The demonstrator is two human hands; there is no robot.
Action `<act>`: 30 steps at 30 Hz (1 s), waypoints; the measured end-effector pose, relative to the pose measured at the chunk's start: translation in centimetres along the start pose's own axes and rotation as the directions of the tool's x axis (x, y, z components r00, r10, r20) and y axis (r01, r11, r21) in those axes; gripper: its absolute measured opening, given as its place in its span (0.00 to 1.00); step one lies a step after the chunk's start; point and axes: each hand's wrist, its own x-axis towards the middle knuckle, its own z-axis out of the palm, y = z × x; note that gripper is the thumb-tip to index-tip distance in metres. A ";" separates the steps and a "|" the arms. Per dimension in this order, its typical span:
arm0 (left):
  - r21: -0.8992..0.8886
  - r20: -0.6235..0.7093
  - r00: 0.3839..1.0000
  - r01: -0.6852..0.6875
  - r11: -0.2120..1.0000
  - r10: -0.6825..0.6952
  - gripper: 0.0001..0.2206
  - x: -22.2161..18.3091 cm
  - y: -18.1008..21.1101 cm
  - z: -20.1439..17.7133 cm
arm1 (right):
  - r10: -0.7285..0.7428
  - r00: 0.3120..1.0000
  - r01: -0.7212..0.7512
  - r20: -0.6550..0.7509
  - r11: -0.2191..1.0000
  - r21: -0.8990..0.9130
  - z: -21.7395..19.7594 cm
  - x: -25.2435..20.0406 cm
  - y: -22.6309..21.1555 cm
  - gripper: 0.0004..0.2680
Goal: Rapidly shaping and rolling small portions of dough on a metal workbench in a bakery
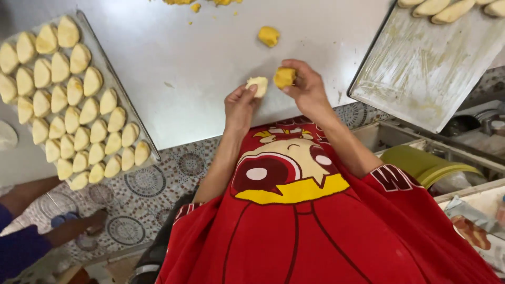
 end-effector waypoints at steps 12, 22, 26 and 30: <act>0.350 0.417 0.762 -0.638 0.686 0.497 0.13 -6.1 6.5 7.2 | -0.213 0.898 0.228 0.385 0.974 0.006 -1.8 1.6 -5.4 0.14; 0.495 0.336 0.787 -0.615 0.613 0.517 0.09 -8.3 6.6 11.2 | -0.234 0.954 0.230 0.189 0.972 0.044 -2.8 1.8 -4.0 0.14; 0.621 0.389 0.688 -0.687 0.377 0.613 0.11 -7.2 6.6 11.3 | -0.287 0.940 0.298 0.185 0.954 -0.036 -2.4 1.5 -4.8 0.16; 0.662 0.433 0.678 -0.686 0.301 0.594 0.09 -9.6 9.0 13.6 | -0.367 0.921 0.369 0.133 0.929 0.012 -1.9 0.8 -6.5 0.13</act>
